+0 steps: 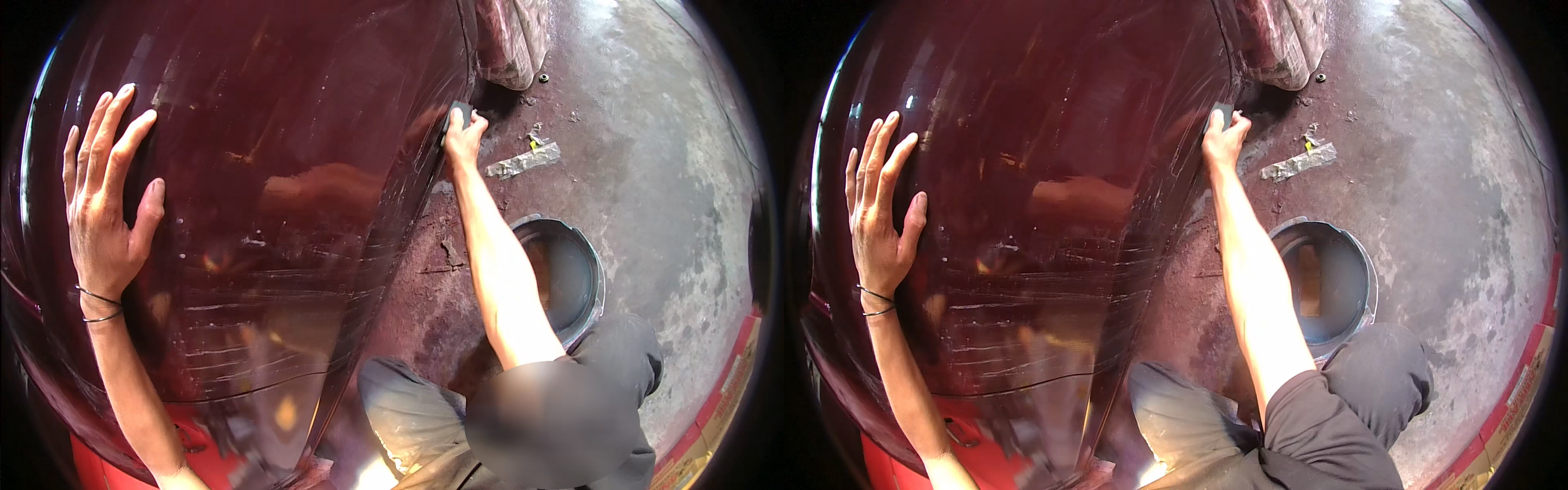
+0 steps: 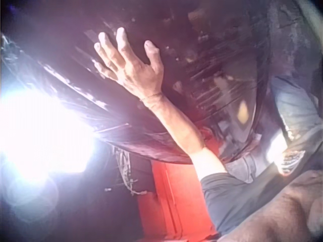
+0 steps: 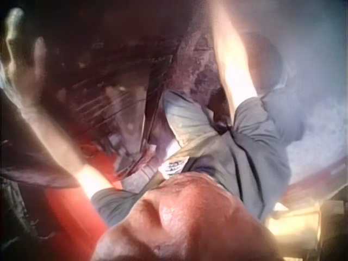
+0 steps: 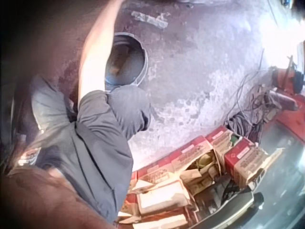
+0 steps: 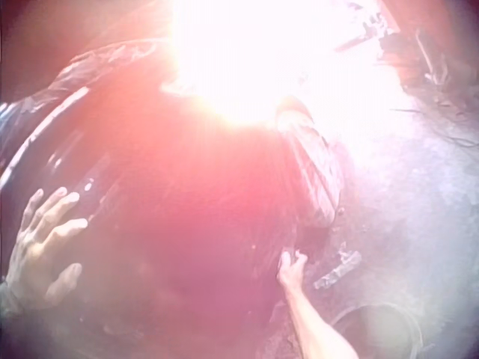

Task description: The person sands a maroon car panel with a sanding block, repeatedly dipping it into a bucket of water. The person works on the side of the panel, moving the block in circular and back-and-forth motions.

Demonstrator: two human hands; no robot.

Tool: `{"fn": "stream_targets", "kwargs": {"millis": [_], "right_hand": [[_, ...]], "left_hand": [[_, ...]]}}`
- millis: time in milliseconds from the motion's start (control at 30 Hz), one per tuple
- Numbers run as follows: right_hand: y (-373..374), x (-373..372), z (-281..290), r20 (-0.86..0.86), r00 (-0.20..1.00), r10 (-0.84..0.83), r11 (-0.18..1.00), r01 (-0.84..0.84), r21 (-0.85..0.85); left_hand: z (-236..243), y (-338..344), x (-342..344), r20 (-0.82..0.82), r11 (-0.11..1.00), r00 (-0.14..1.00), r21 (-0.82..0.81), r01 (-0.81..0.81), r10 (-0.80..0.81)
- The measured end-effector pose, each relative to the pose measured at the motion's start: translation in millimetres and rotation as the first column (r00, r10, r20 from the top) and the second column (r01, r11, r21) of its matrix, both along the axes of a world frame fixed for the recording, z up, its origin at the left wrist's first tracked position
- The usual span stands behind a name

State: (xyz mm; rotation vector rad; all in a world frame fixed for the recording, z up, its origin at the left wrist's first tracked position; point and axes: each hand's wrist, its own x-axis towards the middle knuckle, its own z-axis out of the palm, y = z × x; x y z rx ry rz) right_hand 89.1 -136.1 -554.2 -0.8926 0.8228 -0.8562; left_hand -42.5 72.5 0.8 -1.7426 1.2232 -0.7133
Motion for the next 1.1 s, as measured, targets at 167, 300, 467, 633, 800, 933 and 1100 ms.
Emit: {"fn": "stream_targets", "kwargs": {"millis": [167,300,467,633,800,933,1100], "right_hand": [[165.0,-86.0,46.8,0.126,0.992,0.012,0.984,0.010,-0.178],[267.7,-189.2,85.3,0.203,0.974,0.104,0.939,-0.029,-0.342],[76.1,-63.8,71.4,0.207,0.976,-0.068,0.970,0.113,-0.217],[73.1,-48.7,70.9,0.202,0.979,0.012,0.966,0.040,-0.254],[264.9,-181.1,86.2,0.271,0.953,0.138,0.876,0.011,-0.482],[128.2,-100.7,98.7,0.296,0.954,-0.037,0.825,0.196,-0.529],[31.2,-29.1,113.7,0.266,0.960,-0.086,0.906,0.187,-0.381]], "left_hand": [[-5.7,14.2,-1.4,0.015,0.999,1.000,-0.034,-0.027,0.027],[-4.7,8.6,-0.9,0.029,0.999,0.999,-0.024,0.022,-0.021],[-5.7,-0.2,-1.1,0.018,0.997,0.998,-0.050,0.057,-0.056],[-5.9,11.9,1.3,0.020,0.997,0.999,-0.066,0.035,-0.033],[-0.1,12.2,-5.9,0.028,0.998,1.000,-0.065,0.011,-0.009],[-7.3,4.4,-0.9,0.015,0.997,0.998,-0.060,0.055,-0.054],[-2.1,8.6,-2.4,0.004,0.998,1.000,-0.063,0.031,-0.031]]}}
